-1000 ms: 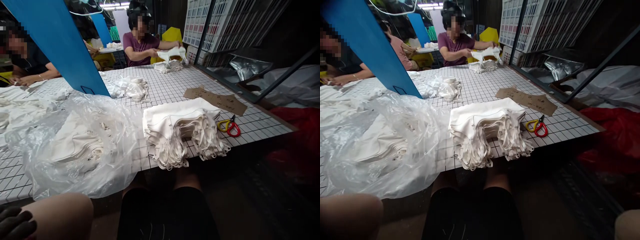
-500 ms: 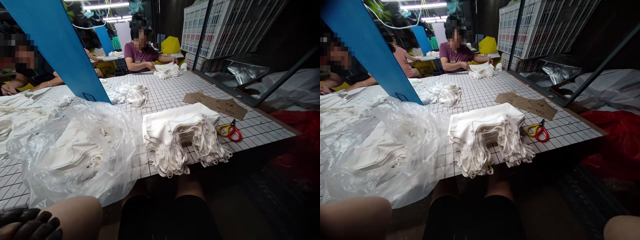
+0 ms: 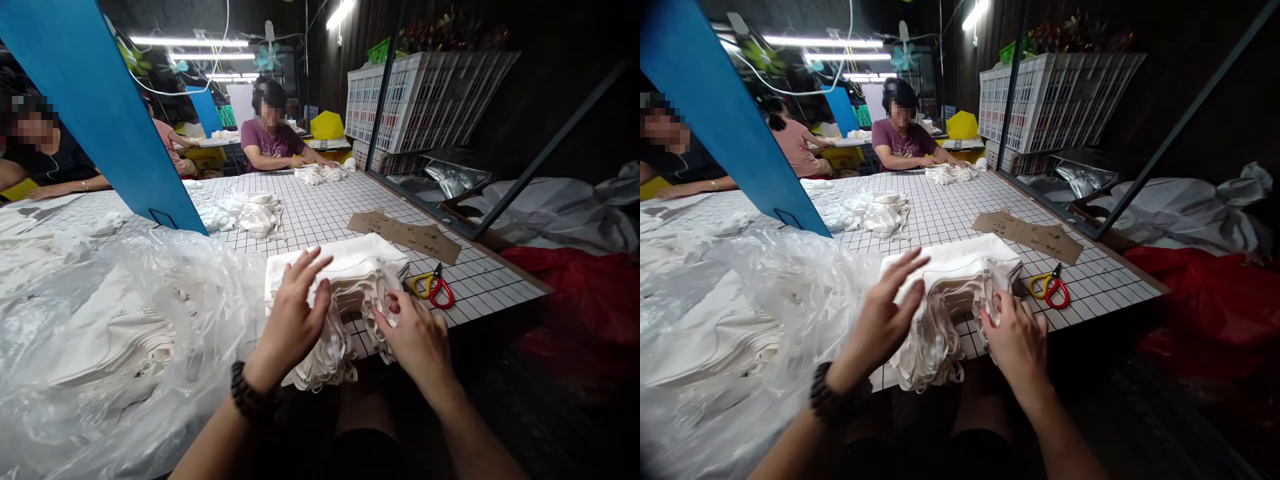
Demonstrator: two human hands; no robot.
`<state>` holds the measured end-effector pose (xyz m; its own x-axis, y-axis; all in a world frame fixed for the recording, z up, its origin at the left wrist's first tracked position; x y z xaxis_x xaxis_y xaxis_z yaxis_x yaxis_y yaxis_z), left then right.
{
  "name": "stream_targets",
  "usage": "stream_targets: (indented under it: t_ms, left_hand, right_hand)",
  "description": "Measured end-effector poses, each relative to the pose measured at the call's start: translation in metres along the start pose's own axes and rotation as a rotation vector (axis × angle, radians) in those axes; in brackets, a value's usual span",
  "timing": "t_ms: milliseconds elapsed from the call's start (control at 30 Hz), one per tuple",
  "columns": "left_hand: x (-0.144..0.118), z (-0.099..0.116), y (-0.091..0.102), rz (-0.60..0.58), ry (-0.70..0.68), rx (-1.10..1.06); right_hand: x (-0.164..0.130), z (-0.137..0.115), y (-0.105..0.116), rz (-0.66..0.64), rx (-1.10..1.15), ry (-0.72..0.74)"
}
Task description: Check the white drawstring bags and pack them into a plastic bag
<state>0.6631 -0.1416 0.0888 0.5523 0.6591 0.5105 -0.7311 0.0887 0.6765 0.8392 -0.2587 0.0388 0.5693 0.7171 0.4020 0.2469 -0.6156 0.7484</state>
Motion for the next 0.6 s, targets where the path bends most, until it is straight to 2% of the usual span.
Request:
stream_targets:
  t_ms: [67,167,267,333,433,600]
  left_hand:
    - [0.001,-0.004,-0.022,-0.114,-0.075,0.112]
    - [-0.003,-0.017,-0.047,-0.187,-0.117,0.250]
    - [-0.004,-0.022,-0.053,-0.161,-0.128,0.291]
    - [-0.005,-0.022,-0.053,-0.150,-0.125,0.303]
    - [-0.006,-0.021,-0.053,-0.152,-0.117,0.308]
    - [-0.007,-0.023,-0.055,-0.161,-0.107,0.300]
  right_hand:
    - [-0.001,0.010,-0.005,0.023,0.024,-0.024]
    - [0.007,0.036,0.006,0.065,0.334,-0.125]
    - [0.019,0.057,0.028,0.136,0.469,-0.163]
    - [0.025,0.063,0.033,0.096,0.445,-0.154]
    - [0.024,0.055,0.026,-0.017,0.383,-0.090]
    - [0.008,0.021,0.008,0.133,0.125,0.107]
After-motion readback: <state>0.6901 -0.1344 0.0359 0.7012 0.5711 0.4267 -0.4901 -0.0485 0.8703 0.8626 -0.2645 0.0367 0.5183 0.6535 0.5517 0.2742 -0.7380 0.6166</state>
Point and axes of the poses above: each hand's wrist, its own x-axis towards the middle knuckle, its own y-axis out of the back of the hand, z = x × y, the point moved 6 cm from there along x, towards the middle knuckle, and after that the axes turned 11 degrees about x, right-handed, at the moved point
